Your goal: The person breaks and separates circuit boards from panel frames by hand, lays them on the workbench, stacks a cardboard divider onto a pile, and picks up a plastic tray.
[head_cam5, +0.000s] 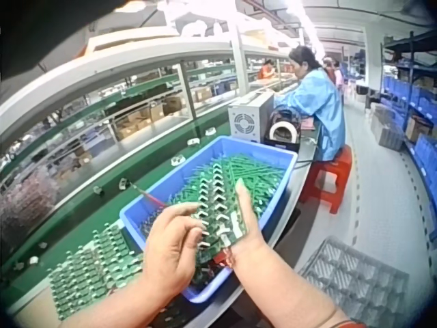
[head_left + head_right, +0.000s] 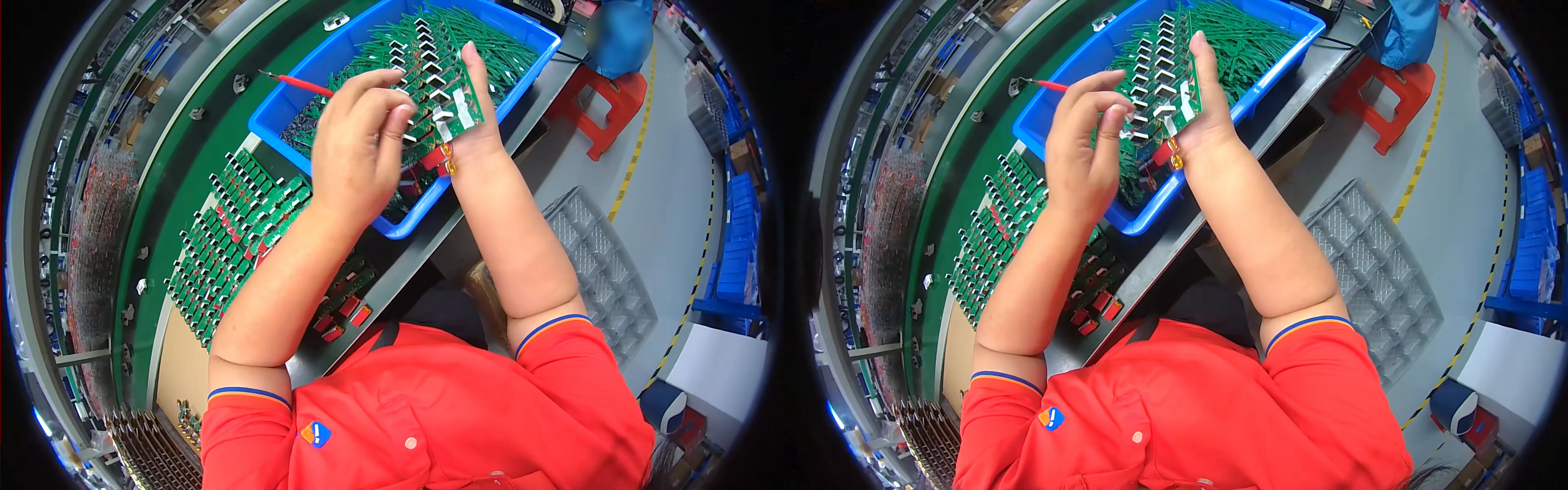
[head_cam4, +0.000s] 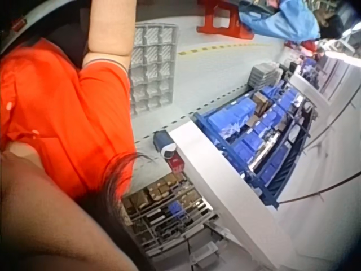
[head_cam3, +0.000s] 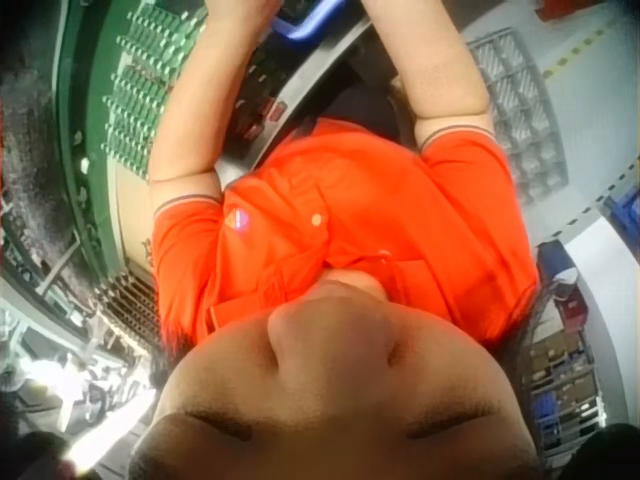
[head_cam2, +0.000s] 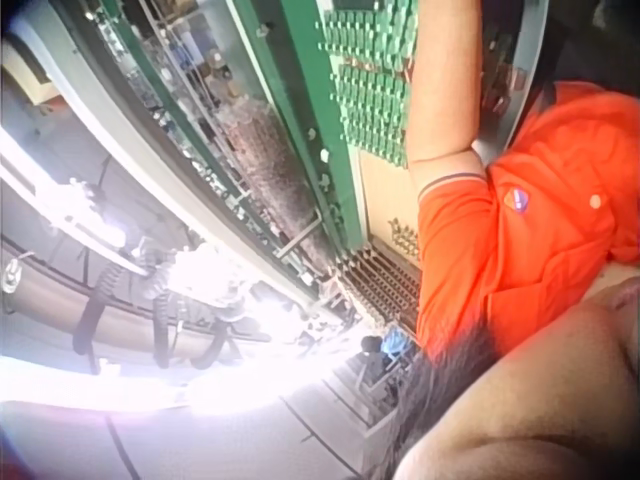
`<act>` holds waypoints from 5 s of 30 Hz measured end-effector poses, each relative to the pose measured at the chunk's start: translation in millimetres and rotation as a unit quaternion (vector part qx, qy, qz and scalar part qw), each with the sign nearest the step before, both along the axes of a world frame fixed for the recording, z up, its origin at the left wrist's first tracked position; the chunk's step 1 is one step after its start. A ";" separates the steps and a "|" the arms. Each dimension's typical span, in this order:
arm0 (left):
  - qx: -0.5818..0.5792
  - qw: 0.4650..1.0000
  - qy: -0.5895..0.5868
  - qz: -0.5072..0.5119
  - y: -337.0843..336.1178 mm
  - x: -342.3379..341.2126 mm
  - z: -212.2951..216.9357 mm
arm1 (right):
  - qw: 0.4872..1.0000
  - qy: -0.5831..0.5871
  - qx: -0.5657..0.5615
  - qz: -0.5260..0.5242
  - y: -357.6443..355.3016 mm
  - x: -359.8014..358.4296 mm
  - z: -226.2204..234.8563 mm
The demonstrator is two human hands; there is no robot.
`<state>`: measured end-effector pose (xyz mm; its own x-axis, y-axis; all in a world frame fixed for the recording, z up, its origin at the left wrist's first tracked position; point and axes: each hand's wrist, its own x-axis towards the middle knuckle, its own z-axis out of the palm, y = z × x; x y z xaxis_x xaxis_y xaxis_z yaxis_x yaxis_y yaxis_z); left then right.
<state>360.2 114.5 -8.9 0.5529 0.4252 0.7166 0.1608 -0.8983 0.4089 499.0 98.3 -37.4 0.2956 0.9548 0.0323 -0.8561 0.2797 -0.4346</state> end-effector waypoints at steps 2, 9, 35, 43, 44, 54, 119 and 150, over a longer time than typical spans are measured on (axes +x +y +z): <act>0.027 0.999 -0.019 -0.010 -1.8 10.8 3.3 | 1.000 0.019 0.009 0.014 1.1 1.1 -3.4; 0.055 0.997 0.056 -0.003 -9.9 26.8 12.3 | 0.993 0.026 -0.118 0.017 -9.8 -7.5 1.5; -0.004 1.000 0.020 0.013 31.2 26.7 8.9 | 0.998 -0.041 0.052 0.003 -4.2 -7.2 1.8; -0.107 0.994 0.011 -0.027 28.1 29.2 10.1 | 0.997 -0.068 0.044 0.001 -3.1 -10.5 -1.2; -0.122 0.992 -0.022 -0.022 31.1 29.5 8.8 | 0.997 -0.059 0.049 0.013 -5.3 -10.4 1.6; -0.089 0.996 0.024 -0.005 39.5 39.0 14.0 | 0.998 -0.068 0.007 -0.017 -3.4 -8.8 -1.7; -0.144 0.985 -0.035 0.092 115.3 21.7 3.8 | 0.991 -0.081 0.006 0.104 -11.8 -4.6 12.8; -0.368 0.923 -0.079 -0.085 -39.3 -299.2 89.1 | 0.920 0.028 -0.003 0.390 -61.5 -195.9 44.0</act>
<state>61.0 75.2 80.2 0.5692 0.7458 0.3459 -0.0710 -0.3746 0.9245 303.1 36.8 6.6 -0.4797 0.8768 0.0317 -0.8164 -0.4328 -0.3824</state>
